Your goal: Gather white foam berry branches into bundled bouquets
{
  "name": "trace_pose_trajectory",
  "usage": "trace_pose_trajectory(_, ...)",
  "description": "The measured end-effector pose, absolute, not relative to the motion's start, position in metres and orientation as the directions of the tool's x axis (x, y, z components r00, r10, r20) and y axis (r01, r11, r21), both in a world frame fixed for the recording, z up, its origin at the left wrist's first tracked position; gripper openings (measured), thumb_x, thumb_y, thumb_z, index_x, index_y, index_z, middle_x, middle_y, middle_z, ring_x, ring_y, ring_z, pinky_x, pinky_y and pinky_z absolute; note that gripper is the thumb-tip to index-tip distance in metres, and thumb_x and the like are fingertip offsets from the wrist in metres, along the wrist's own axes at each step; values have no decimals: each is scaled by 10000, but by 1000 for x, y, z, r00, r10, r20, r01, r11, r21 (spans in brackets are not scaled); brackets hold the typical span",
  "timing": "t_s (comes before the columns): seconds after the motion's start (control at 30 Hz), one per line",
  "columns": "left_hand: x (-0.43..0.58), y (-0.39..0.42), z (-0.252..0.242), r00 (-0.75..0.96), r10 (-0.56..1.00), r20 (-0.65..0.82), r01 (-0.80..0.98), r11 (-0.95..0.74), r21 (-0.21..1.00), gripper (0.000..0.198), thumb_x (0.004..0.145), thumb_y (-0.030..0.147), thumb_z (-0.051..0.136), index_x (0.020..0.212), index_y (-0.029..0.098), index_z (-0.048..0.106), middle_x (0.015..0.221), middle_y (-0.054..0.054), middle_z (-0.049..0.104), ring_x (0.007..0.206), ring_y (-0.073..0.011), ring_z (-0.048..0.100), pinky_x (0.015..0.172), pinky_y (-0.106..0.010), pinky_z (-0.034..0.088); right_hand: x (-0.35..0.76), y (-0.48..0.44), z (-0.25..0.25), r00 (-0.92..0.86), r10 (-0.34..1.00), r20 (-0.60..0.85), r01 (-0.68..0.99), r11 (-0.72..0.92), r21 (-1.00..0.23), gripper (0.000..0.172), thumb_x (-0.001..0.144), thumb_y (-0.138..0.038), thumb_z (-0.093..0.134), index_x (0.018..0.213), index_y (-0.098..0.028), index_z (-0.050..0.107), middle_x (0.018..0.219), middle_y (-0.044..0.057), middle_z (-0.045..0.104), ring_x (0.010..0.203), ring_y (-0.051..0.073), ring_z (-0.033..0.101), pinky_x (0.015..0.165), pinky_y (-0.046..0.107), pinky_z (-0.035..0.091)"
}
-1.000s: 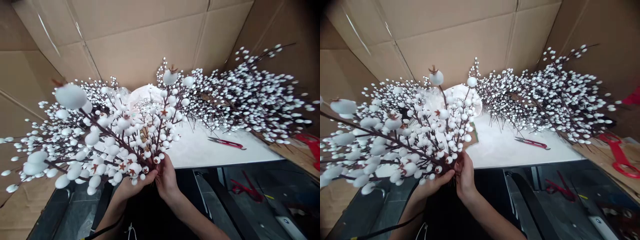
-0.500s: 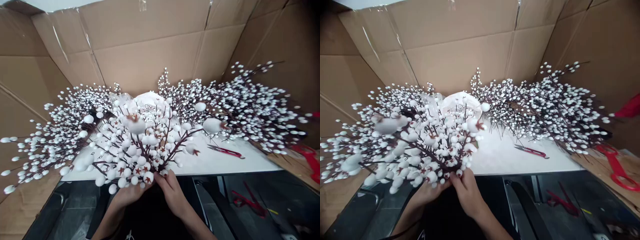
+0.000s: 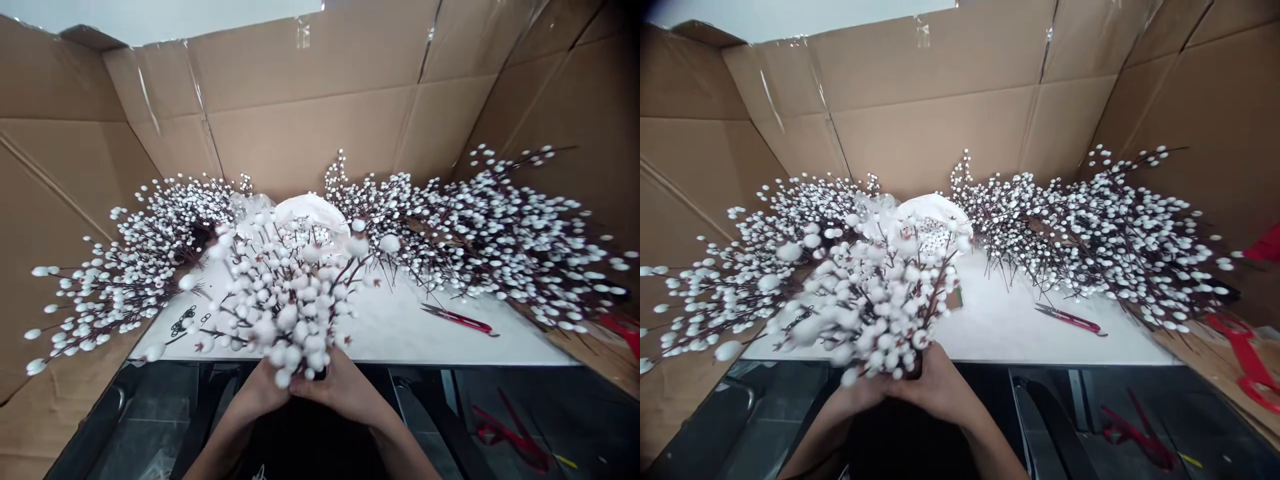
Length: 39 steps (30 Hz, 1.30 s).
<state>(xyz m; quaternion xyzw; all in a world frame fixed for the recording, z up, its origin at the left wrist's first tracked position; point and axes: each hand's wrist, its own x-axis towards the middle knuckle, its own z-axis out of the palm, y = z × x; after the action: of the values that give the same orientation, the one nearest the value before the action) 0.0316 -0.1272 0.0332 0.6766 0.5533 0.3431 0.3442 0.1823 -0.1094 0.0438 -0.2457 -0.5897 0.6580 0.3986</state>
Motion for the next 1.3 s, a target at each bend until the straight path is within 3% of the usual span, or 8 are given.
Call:
trace_pose_trajectory(0.1,45,-121,42,227,966,128,461,-222,859,202,782,240,580,966,249,661,1056,-48,665,1057,-277,557,964,-420,419,176,-103,30,-475,879,51,-290,-102,-952,451,543,-203,814,968,-231,668,1035,60,680,1027,287,579,915,417,431)
trace_pose_trajectory(0.23,58,-117,49,210,960,183,406,-256,877,301,758,143,539,1022,243,644,1058,-50,665,1037,-281,568,904,-398,458,168,-101,16,-278,957,-83,-449,-206,-869,447,480,-249,845,896,-232,683,992,60,691,1002,289,587,902,447,439)
trace_pose_trajectory(0.4,66,-124,43,147,961,236,405,-276,872,379,853,217,449,1222,257,528,1273,-67,538,1206,-258,434,1044,-447,317,172,-99,28,-299,953,-47,-569,-217,-793,302,734,-401,680,964,-205,679,1015,75,693,1052,237,572,973,405,385)
trace_pose_trajectory(0.5,69,-126,40,138,965,223,385,-260,886,368,882,251,410,1235,245,514,1252,-78,551,1215,-252,424,1060,-463,283,176,-96,35,-310,949,-53,-551,-225,-803,303,765,-433,647,932,-182,678,926,81,710,1036,236,581,958,398,393)
trace_pose_trajectory(0.7,65,-123,40,250,963,101,257,-166,952,244,877,279,418,1029,210,596,961,-64,637,919,-227,563,901,-404,416,175,-95,39,-322,943,-85,-568,-265,-779,256,708,-425,707,785,-199,617,659,17,666,930,241,631,805,368,472)
trace_pose_trajectory(0.87,60,-125,38,310,950,-21,265,-65,962,198,874,311,413,777,197,543,663,-3,552,621,-165,516,606,-300,424,176,-93,40,-365,921,-134,-562,-333,-757,258,738,-423,680,814,-197,581,522,-33,541,723,202,640,525,256,464)
trace_pose_trajectory(1.1,60,-129,34,384,919,-88,205,8,979,246,900,343,350,787,186,503,642,14,535,529,-119,504,483,-252,388,177,-92,40,-367,919,-145,-501,-327,-801,291,704,-455,688,681,-200,551,573,9,577,659,181,603,356,207,377)
trace_pose_trajectory(1.3,64,-130,28,385,916,-116,57,102,993,281,898,396,357,768,170,461,623,22,527,452,-83,497,403,-208,358,174,-93,40,-337,932,-136,-494,-298,-817,342,713,-449,686,582,-184,513,568,10,557,699,193,630,372,193,380)
